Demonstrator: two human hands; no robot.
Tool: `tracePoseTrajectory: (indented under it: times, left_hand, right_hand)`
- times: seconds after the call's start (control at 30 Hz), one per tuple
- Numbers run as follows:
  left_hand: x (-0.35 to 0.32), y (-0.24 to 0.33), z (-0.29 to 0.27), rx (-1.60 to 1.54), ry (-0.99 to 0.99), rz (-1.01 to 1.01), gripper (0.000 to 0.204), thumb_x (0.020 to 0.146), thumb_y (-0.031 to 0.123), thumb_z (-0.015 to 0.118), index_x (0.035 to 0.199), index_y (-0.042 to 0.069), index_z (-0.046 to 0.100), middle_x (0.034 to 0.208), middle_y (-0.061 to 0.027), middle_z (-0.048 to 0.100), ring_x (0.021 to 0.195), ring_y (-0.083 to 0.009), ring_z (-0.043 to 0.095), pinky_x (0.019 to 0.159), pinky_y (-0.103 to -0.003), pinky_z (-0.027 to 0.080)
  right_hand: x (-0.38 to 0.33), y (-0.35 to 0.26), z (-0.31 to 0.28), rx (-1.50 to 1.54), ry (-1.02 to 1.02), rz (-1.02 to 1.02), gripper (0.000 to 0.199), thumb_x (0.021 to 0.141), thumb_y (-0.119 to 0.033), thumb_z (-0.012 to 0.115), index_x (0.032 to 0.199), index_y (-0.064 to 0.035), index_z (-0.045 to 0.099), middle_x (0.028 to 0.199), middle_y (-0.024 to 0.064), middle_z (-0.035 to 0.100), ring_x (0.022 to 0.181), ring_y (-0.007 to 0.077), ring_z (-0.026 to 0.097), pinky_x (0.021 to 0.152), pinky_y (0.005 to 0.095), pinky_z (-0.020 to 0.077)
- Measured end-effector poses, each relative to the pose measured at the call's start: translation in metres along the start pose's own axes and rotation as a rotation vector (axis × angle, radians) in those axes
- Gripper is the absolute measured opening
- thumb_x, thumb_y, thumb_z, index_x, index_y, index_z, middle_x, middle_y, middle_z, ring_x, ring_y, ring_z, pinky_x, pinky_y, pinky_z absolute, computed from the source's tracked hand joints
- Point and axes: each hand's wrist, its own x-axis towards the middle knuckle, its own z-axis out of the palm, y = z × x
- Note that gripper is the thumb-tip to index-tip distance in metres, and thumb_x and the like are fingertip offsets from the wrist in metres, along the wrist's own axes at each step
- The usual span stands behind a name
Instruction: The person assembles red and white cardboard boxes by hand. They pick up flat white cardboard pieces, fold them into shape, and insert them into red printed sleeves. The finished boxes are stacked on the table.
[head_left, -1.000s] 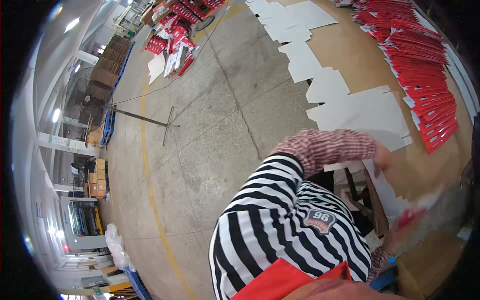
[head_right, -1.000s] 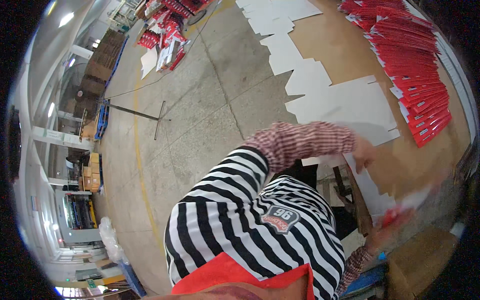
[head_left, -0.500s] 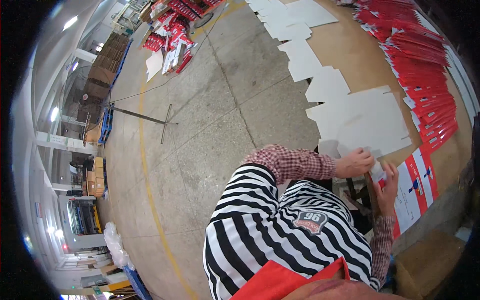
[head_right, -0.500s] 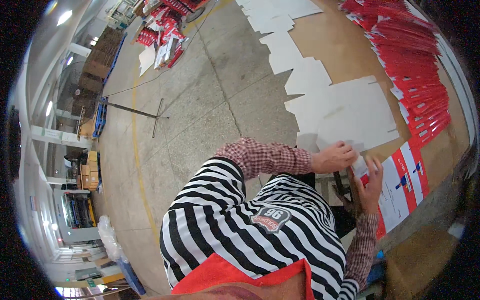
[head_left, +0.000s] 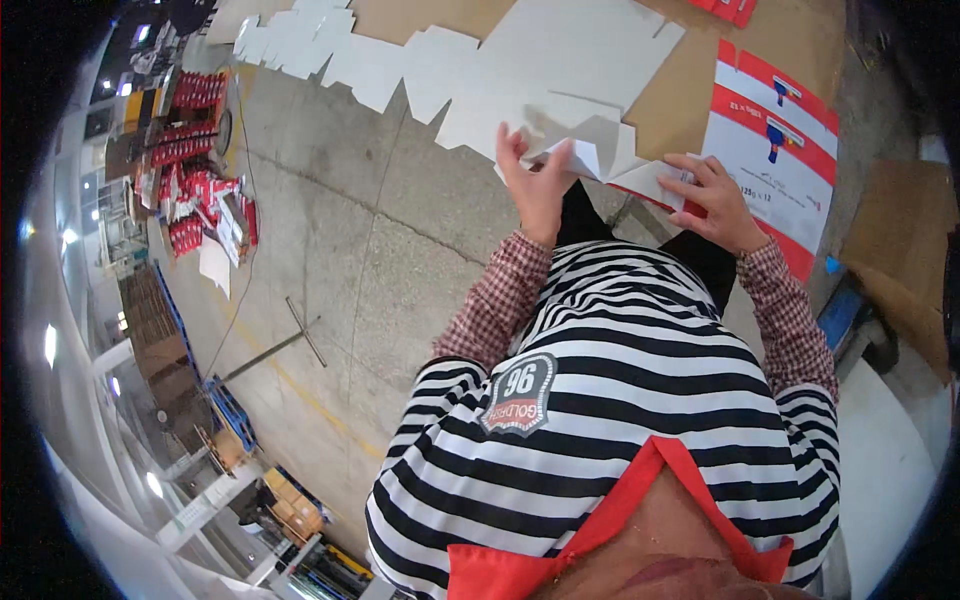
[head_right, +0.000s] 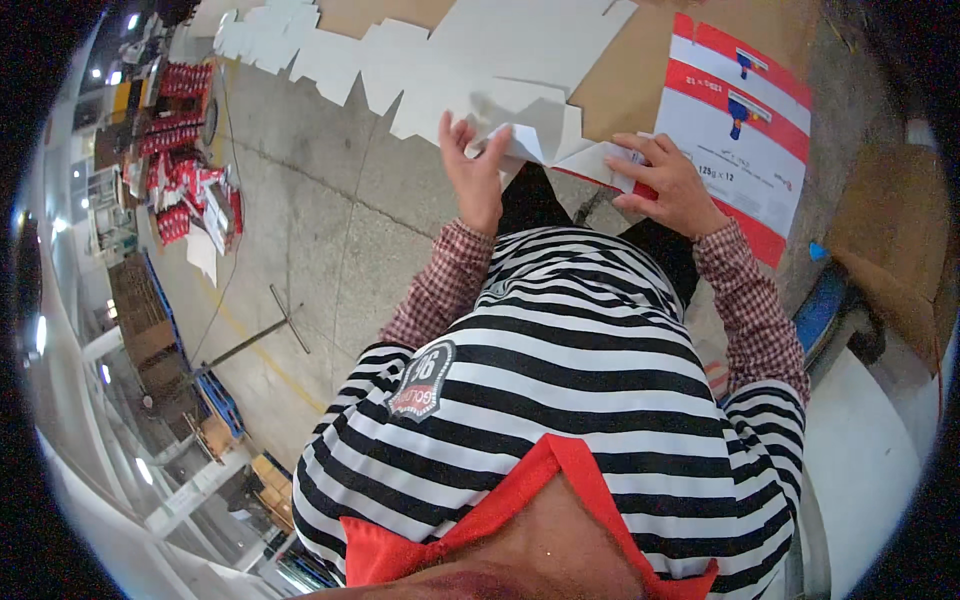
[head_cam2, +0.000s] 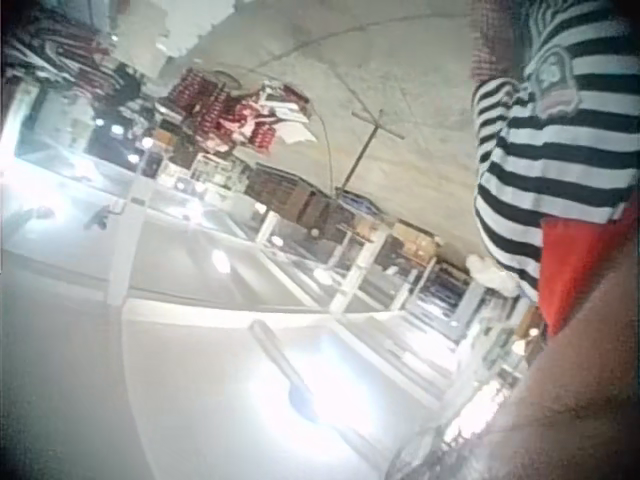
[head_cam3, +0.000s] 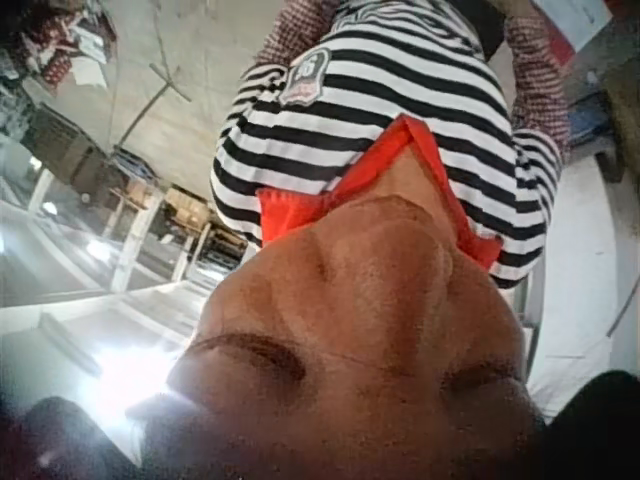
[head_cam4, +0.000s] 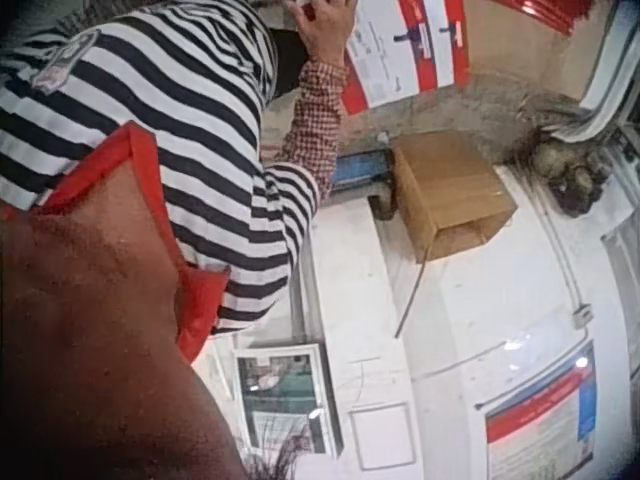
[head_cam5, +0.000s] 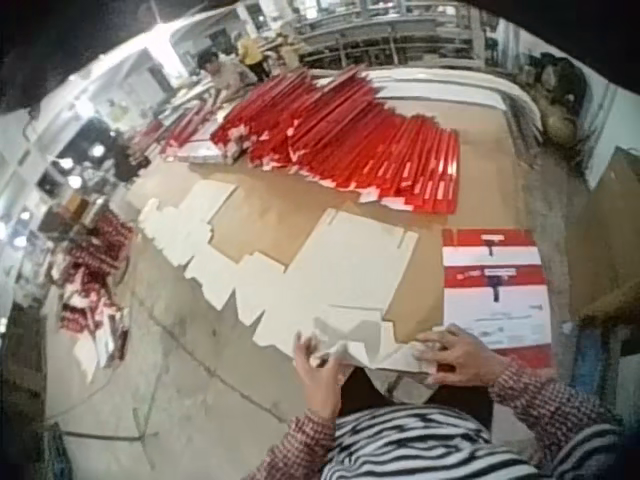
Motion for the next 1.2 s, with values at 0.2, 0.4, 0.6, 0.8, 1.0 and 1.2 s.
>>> tracePoseTrajectory:
  times: [0.2, 0.4, 0.6, 0.8, 1.0, 1.2]
  left_hand:
    - [-0.008, -0.004, -0.001, -0.399, 0.144, -0.197, 0.077, 0.093, 0.021, 0.065, 0.148, -0.001, 0.016, 0.133, -0.019, 0.044, 0.117, -0.0211, 0.048, 0.091, -0.033, 0.047]
    - [-0.047, -0.004, -0.021, -0.717, -0.158, -0.434, 0.032, 0.098, 0.005, 0.046, 0.13, -0.001, 0.044, 0.125, -0.0102, 0.057, 0.11, -0.0214, 0.059, 0.089, -0.035, 0.053]
    - [-0.017, 0.02, -0.016, -0.506, -0.399, -0.371, 0.031, 0.091, 0.003, 0.059, 0.121, -0.003, 0.051, 0.111, -0.0113, 0.063, 0.094, -0.0191, 0.065, 0.078, -0.031, 0.057]
    - [-0.001, 0.005, 0.02, -0.404, -0.157, -0.344, 0.021, 0.086, 0.003, 0.065, 0.105, -0.004, 0.056, 0.101, -0.0136, 0.064, 0.08, -0.0231, 0.067, 0.07, -0.033, 0.058]
    - [-0.001, 0.039, 0.071, 0.39, -0.69, 0.994, 0.066, 0.077, 0.031, 0.073, 0.129, 0.002, 0.046, 0.133, -0.0242, 0.045, 0.129, -0.0401, 0.039, 0.107, -0.053, 0.03]
    - [0.021, 0.022, 0.092, 0.556, -0.988, 1.122, 0.113, 0.075, 0.083, 0.04, 0.148, -0.002, 0.025, 0.153, -0.0269, 0.022, 0.144, -0.0425, 0.017, 0.115, -0.057, 0.01]
  right_hand:
    - [-0.004, -0.002, 0.005, 0.063, 0.024, 0.04, 0.053, 0.08, -0.044, 0.07, 0.122, -0.0132, 0.066, 0.137, 0.0088, 0.052, 0.109, 0.0286, 0.048, 0.099, 0.0399, 0.0424]
    - [-0.007, 0.001, 0.004, 0.098, 0.045, 0.047, 0.05, 0.082, -0.043, 0.069, 0.122, -0.0127, 0.066, 0.136, 0.009, 0.053, 0.11, 0.0287, 0.048, 0.1, 0.0398, 0.0417]
    - [-0.008, -0.002, 0.002, 0.082, 0.021, 0.039, 0.048, 0.082, -0.039, 0.07, 0.122, -0.0126, 0.066, 0.136, 0.0089, 0.053, 0.112, 0.0304, 0.049, 0.1, 0.0405, 0.0411]
    - [-0.004, -0.002, 0.001, 0.087, 0.017, 0.043, 0.052, 0.077, -0.036, 0.074, 0.122, -0.0111, 0.065, 0.135, 0.0087, 0.053, 0.113, 0.0318, 0.048, 0.099, 0.0407, 0.0416]
    - [-0.001, -0.003, -0.007, 0.077, -0.105, 0.119, 0.066, 0.066, -0.031, 0.079, 0.126, -0.009, 0.061, 0.135, 0.0132, 0.049, 0.118, 0.0332, 0.046, 0.103, 0.044, 0.039]
    - [-0.043, -0.008, -0.012, -0.24, 0.148, 0.286, 0.083, 0.065, -0.018, 0.079, 0.14, -0.0122, 0.046, 0.151, 0.0127, 0.034, 0.14, 0.0328, 0.03, 0.114, 0.0447, 0.0281]
